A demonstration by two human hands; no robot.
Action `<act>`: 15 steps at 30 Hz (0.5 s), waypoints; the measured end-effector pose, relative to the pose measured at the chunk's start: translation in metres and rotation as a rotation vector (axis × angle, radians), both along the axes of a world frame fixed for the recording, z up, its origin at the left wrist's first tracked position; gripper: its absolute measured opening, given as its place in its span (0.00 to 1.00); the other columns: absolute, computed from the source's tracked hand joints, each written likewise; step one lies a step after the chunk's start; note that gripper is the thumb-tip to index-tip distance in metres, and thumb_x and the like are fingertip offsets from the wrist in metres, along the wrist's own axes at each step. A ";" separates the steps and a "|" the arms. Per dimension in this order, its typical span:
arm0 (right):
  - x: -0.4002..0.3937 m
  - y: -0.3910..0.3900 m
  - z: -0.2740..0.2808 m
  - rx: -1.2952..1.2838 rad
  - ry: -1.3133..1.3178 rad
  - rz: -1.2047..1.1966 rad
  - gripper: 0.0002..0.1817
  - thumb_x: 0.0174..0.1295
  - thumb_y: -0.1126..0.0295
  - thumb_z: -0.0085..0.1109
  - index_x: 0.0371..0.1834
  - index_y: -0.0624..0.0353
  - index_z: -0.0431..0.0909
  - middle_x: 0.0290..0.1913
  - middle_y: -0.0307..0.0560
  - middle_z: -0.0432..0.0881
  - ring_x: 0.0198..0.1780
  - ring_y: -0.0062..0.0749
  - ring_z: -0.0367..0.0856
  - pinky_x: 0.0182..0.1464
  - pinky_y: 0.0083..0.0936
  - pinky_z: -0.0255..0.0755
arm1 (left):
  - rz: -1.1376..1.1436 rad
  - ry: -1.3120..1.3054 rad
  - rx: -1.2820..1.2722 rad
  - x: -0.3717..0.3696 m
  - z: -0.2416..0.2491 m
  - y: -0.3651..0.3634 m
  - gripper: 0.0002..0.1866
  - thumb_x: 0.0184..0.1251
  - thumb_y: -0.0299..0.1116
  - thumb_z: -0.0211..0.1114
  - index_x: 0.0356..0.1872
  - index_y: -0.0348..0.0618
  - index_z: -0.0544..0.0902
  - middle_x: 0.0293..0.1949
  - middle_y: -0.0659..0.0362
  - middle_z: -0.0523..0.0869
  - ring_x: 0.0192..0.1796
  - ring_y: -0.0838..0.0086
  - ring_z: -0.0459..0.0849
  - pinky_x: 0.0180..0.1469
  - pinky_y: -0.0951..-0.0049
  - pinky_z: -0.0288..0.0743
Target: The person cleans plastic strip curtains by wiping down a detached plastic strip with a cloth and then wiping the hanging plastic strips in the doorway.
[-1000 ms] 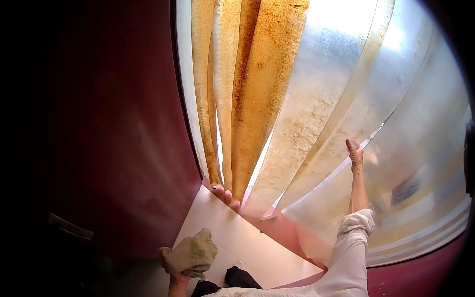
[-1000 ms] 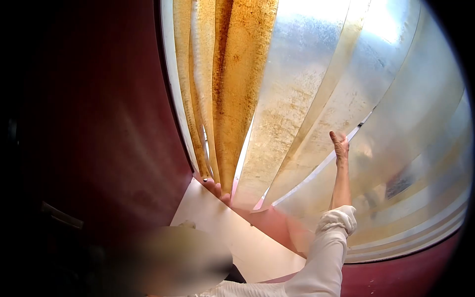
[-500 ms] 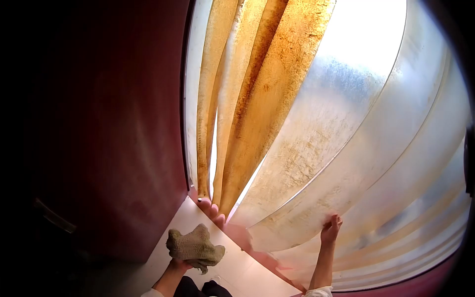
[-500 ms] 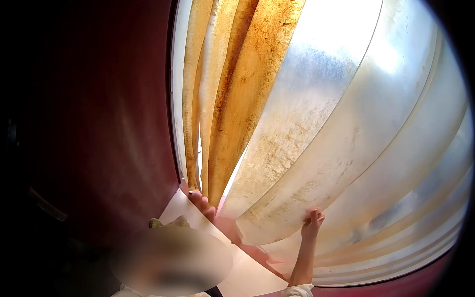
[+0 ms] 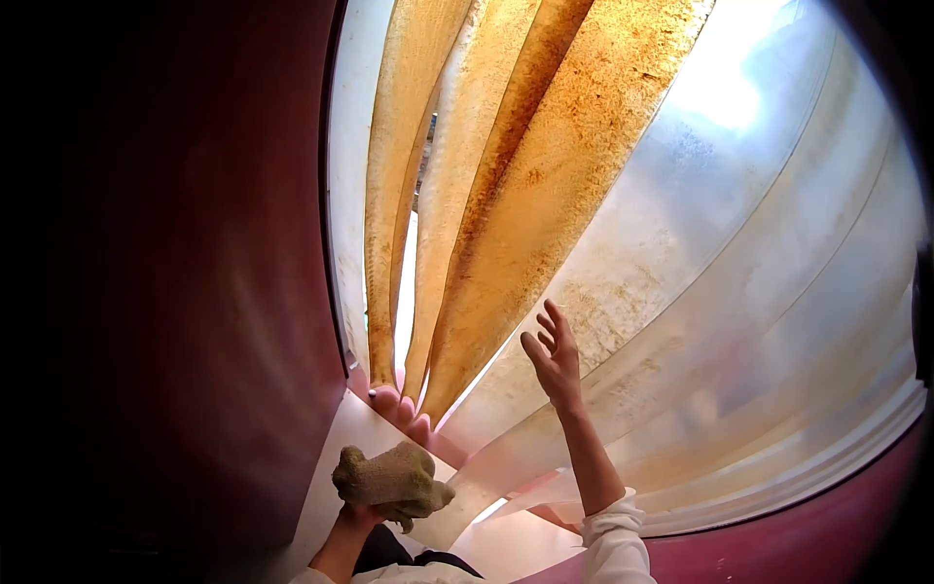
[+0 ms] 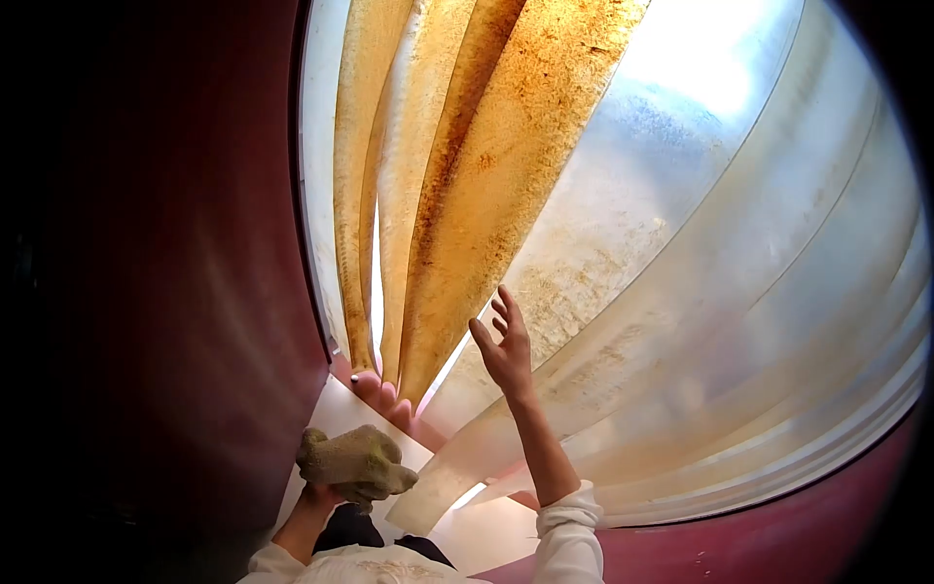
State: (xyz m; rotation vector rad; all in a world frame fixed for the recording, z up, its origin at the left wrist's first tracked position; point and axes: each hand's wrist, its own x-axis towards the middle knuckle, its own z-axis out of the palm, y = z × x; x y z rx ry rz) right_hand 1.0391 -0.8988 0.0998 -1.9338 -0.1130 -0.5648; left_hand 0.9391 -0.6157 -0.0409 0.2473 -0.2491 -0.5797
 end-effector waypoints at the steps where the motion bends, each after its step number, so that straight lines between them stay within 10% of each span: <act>1: 0.048 -0.014 -0.029 0.020 0.004 -0.159 0.38 0.56 0.63 0.63 0.66 0.67 0.57 0.64 0.58 0.63 0.64 0.41 0.65 0.62 0.33 0.63 | 0.012 0.012 0.008 0.001 -0.005 0.015 0.33 0.62 0.59 0.53 0.61 0.47 0.66 0.55 0.54 0.75 0.56 0.61 0.76 0.58 0.53 0.68; 4: 0.126 -0.043 -0.046 0.040 0.018 -0.423 0.45 0.51 0.54 0.69 0.66 0.68 0.56 0.62 0.56 0.66 0.63 0.42 0.66 0.61 0.32 0.64 | 0.092 0.052 0.030 0.001 -0.018 0.062 0.33 0.62 0.59 0.53 0.61 0.47 0.65 0.56 0.54 0.74 0.57 0.61 0.75 0.59 0.53 0.67; 8: 0.148 -0.046 -0.009 0.584 0.119 0.132 0.16 0.56 0.60 0.65 0.38 0.63 0.81 0.38 0.48 0.84 0.39 0.31 0.83 0.39 0.24 0.73 | 0.253 0.107 0.042 0.006 -0.023 0.097 0.34 0.62 0.59 0.53 0.63 0.47 0.63 0.58 0.55 0.73 0.58 0.61 0.74 0.61 0.52 0.66; 15: 0.128 -0.033 -0.032 0.755 -0.015 0.237 0.09 0.62 0.67 0.57 0.33 0.62 0.81 0.30 0.47 0.84 0.31 0.29 0.84 0.35 0.26 0.78 | 0.336 0.222 0.046 0.027 -0.025 0.105 0.35 0.61 0.59 0.55 0.63 0.48 0.63 0.54 0.53 0.76 0.53 0.60 0.78 0.55 0.50 0.70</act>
